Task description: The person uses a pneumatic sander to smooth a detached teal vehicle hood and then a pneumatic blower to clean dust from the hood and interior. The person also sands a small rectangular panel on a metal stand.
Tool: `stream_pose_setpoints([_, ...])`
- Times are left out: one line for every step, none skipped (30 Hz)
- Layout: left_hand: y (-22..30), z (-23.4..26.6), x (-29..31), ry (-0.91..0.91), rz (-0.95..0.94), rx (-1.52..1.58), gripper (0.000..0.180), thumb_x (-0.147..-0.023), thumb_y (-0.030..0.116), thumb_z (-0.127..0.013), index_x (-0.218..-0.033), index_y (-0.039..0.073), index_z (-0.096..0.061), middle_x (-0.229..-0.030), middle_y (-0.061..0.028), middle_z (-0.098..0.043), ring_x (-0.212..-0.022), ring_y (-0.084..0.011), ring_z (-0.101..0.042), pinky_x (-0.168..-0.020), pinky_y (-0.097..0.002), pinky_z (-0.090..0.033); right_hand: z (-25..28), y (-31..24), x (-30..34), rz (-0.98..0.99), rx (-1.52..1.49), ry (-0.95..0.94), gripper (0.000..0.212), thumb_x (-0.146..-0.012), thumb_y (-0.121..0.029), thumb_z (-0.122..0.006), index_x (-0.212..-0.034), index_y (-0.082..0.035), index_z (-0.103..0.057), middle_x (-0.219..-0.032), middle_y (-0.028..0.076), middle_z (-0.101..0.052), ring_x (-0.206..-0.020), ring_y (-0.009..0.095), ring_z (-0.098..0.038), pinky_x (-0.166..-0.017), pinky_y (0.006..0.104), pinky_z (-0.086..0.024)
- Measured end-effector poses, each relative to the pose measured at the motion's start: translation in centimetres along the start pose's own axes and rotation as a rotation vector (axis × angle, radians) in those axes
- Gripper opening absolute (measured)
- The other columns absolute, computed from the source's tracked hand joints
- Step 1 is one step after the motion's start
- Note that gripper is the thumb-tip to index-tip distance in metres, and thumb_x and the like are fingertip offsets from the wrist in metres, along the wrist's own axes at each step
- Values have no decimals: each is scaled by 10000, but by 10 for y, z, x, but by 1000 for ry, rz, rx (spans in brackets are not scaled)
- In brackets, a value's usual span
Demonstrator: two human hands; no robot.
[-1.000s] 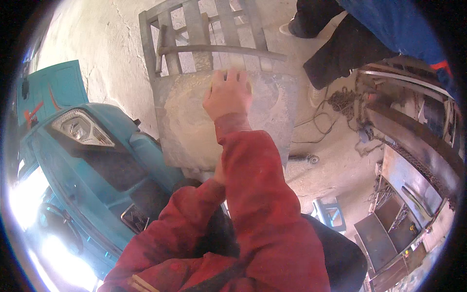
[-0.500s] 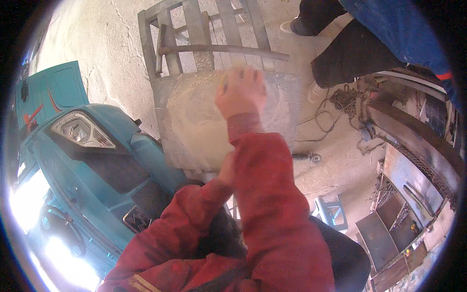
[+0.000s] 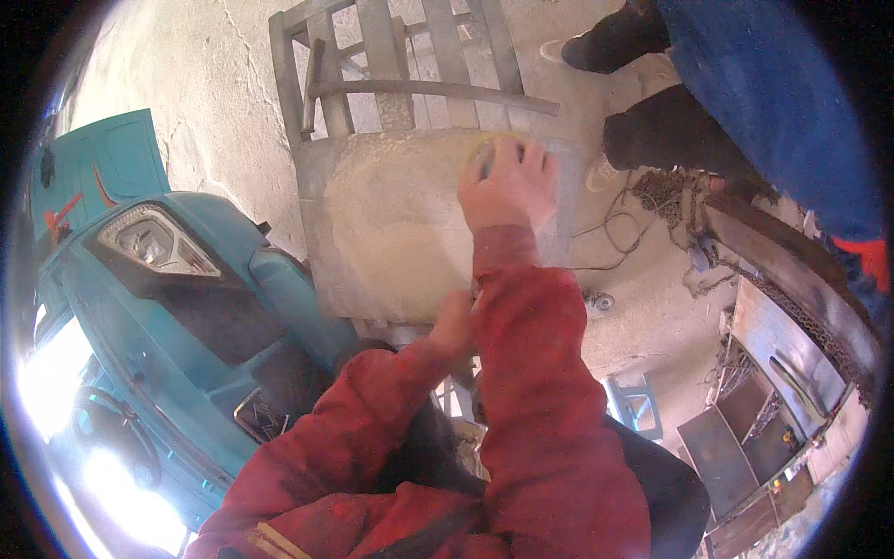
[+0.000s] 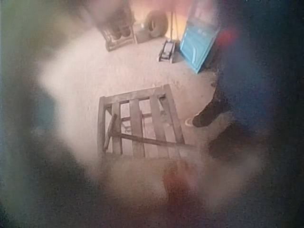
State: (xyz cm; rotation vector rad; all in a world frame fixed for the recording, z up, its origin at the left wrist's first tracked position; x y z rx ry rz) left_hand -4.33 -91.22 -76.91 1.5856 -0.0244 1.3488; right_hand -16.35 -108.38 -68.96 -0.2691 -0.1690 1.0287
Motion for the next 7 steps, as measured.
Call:
stream_pose_setpoints([-5,-4,-1,1,84,96,344,-912,296,-625,-948,-43,-670,-895,-249,-700,-902,-350,-694,-747,-465,-501,0,3,1,-3,12,-4,255,-738,-248,-688,-980,-172,-659,-1119,72,-576,-1054,329,-535,-774,483,-536])
stream_pose_setpoints([-2,-2,2,43,-1,141,373,-912,330,-621,-966,-35,-671,-922,-257,-696,-919,-367,-689,-751,-478,-499,4,5,4,-35,55,58,260,-739,-246,-687,-987,-172,-660,-1120,74,-576,-1050,331,-535,-774,484,-536])
stream_pose_setpoints([0,1,10,85,-86,185,402,-913,365,-617,-984,-27,-673,-948,-264,-693,-937,-384,-683,-756,-491,-498,-2,-1,7,47,-3,-8,263,-746,-247,-683,-997,-170,-660,-1122,77,-575,-1051,336,-534,-775,488,-535])
stream_pose_setpoints([2,4,17,132,-176,222,432,-914,399,-614,-1003,-19,-675,-975,-272,-690,-954,-401,-678,-760,-504,-496,-4,-7,11,101,-32,-5,266,-754,-247,-679,-1006,-167,-659,-1124,81,-575,-1052,341,-533,-776,493,-534])
stream_pose_setpoints([-1,6,21,150,-183,279,456,-900,424,-630,-1037,-8,-676,-988,-261,-693,-967,-398,-677,-778,-504,-500,-10,-19,17,193,-89,-52,268,-762,-247,-674,-1016,-164,-658,-1126,84,-574,-1054,346,-531,-778,497,-533])
stream_pose_setpoints([-5,10,24,171,-195,328,485,-885,449,-645,-1072,3,-678,-1002,-251,-696,-979,-396,-676,-796,-505,-504,-14,-25,22,179,-118,-38,272,-760,-248,-676,-1013,-151,-656,-1140,85,-573,-1059,348,-527,-807,507,-526])
stream_pose_setpoints([-8,13,27,193,-207,378,517,-870,474,-661,-1106,15,-679,-1015,-241,-699,-992,-393,-675,-815,-506,-508,-18,-38,30,223,-185,-9,277,-758,-249,-677,-1011,-138,-653,-1154,87,-571,-1064,351,-523,-835,517,-520])
Point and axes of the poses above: each hand's wrist, its own x-axis away from the middle knuckle, its own z-axis out of the back of the hand, y = z × x, the point moved 6 cm from there along -x, towards the middle knuckle
